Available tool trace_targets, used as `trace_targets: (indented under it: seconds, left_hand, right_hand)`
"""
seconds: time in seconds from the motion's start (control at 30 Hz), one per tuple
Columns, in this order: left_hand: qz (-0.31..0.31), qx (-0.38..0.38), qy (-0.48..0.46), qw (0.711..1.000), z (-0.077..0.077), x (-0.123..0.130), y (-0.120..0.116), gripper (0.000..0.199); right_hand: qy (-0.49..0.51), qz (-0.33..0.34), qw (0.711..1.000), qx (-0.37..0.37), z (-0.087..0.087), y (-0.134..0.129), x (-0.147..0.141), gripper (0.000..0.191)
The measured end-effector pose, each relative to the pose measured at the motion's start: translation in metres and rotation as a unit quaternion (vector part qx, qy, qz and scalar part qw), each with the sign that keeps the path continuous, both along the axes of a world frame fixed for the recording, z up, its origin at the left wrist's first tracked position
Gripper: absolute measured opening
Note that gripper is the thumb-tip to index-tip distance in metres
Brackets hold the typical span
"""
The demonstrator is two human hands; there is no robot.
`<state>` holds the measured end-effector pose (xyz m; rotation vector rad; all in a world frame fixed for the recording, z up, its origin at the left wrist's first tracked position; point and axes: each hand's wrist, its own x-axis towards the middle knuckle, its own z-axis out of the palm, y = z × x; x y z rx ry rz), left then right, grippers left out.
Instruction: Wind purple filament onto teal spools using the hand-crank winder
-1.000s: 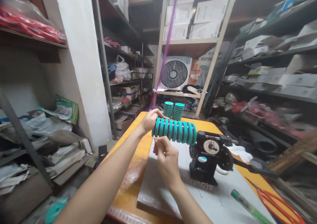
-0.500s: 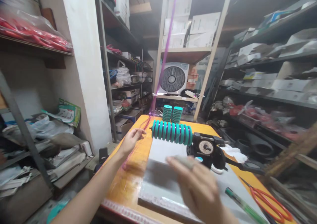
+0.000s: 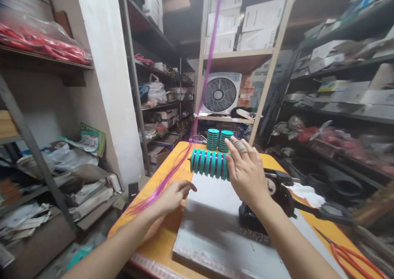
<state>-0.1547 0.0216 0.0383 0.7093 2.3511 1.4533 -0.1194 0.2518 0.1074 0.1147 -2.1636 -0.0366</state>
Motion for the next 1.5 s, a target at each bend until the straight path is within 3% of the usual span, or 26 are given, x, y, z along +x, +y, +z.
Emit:
trace_targets:
  seconds: [0.2, 0.33, 0.4, 0.5, 0.6, 0.67, 0.7, 0.73, 0.8, 0.87, 0.93, 1.0, 1.1, 1.17, 1.3, 1.5]
  left_hand:
    - [0.019, 0.005, 0.022, 1.000, 0.013, -0.018, 0.017, 0.045]
    - [0.013, 0.012, 0.022, 1.000, 0.020, -0.011, 0.018, 0.051]
    - [0.006, 0.017, 0.024, 1.000, 0.022, -0.005, 0.015, 0.053]
    - [0.000, 0.028, 0.020, 0.999, 0.024, 0.003, 0.008, 0.054]
    - [-0.005, 0.048, 0.011, 0.999, 0.027, 0.010, 0.001, 0.054]
    - [-0.011, 0.059, 0.007, 0.998, 0.030, 0.015, -0.002, 0.055]
    - [-0.016, 0.056, 0.008, 0.998, 0.032, 0.018, -0.002, 0.056]
    - [-0.020, 0.050, 0.011, 0.998, 0.034, 0.022, -0.003, 0.056]
    - [-0.030, 0.027, 0.026, 0.999, 0.039, 0.030, -0.005, 0.055]
    - [-0.041, 0.001, 0.054, 0.998, 0.044, 0.037, -0.008, 0.053]
    - [-0.051, -0.010, 0.080, 0.995, 0.049, 0.039, -0.011, 0.053]
    - [-0.032, 0.021, 0.104, 0.994, 0.054, 0.034, -0.014, 0.061]
    - [0.064, 0.137, 0.146, 0.978, 0.061, 0.012, -0.011, 0.068]
    - [0.104, 0.176, 0.181, 0.962, 0.064, -0.007, -0.003, 0.063]
    - [0.029, 0.150, 0.177, 0.972, 0.066, -0.033, 0.018, 0.060]
    - [-0.033, 0.195, 0.098, 0.975, 0.057, -0.033, 0.025, 0.068]
  right_hand:
    - [-0.150, -0.082, 0.983, -0.073, 0.031, 0.022, -0.044, 0.059]
    - [-0.171, -0.086, 0.980, -0.047, 0.046, 0.034, -0.082, 0.067]
    - [-0.168, -0.067, 0.983, -0.022, 0.054, 0.035, -0.093, 0.062]
    - [-0.100, -0.045, 0.994, -0.008, 0.073, 0.027, -0.084, 0.048]
    - [0.025, -0.003, 1.000, 0.000, 0.081, 0.003, -0.045, 0.049]
    - [0.072, 0.081, 0.993, 0.044, 0.071, -0.019, -0.015, 0.044]
    - [0.088, 0.201, 0.971, 0.097, 0.061, -0.029, -0.003, 0.041]
    - [0.071, 0.278, 0.946, 0.152, 0.049, -0.037, 0.005, 0.041]
    - [0.018, 0.340, 0.910, 0.239, 0.023, -0.048, 0.010, 0.042]
    - [-0.006, 0.362, 0.898, 0.250, 0.003, -0.050, 0.003, 0.036]
    - [0.010, 0.388, 0.900, 0.199, -0.005, -0.048, -0.007, 0.028]
    - [0.023, 0.406, 0.905, 0.123, -0.003, -0.044, -0.014, 0.027]
    - [-0.013, 0.397, 0.918, -0.007, 0.012, -0.043, -0.018, 0.028]
    - [-0.071, 0.385, 0.913, -0.115, 0.025, -0.045, -0.020, 0.026]
    - [-0.138, 0.374, 0.878, -0.264, 0.047, -0.049, -0.032, 0.030]
    - [-0.220, 0.344, 0.811, -0.419, 0.072, -0.054, -0.050, 0.042]
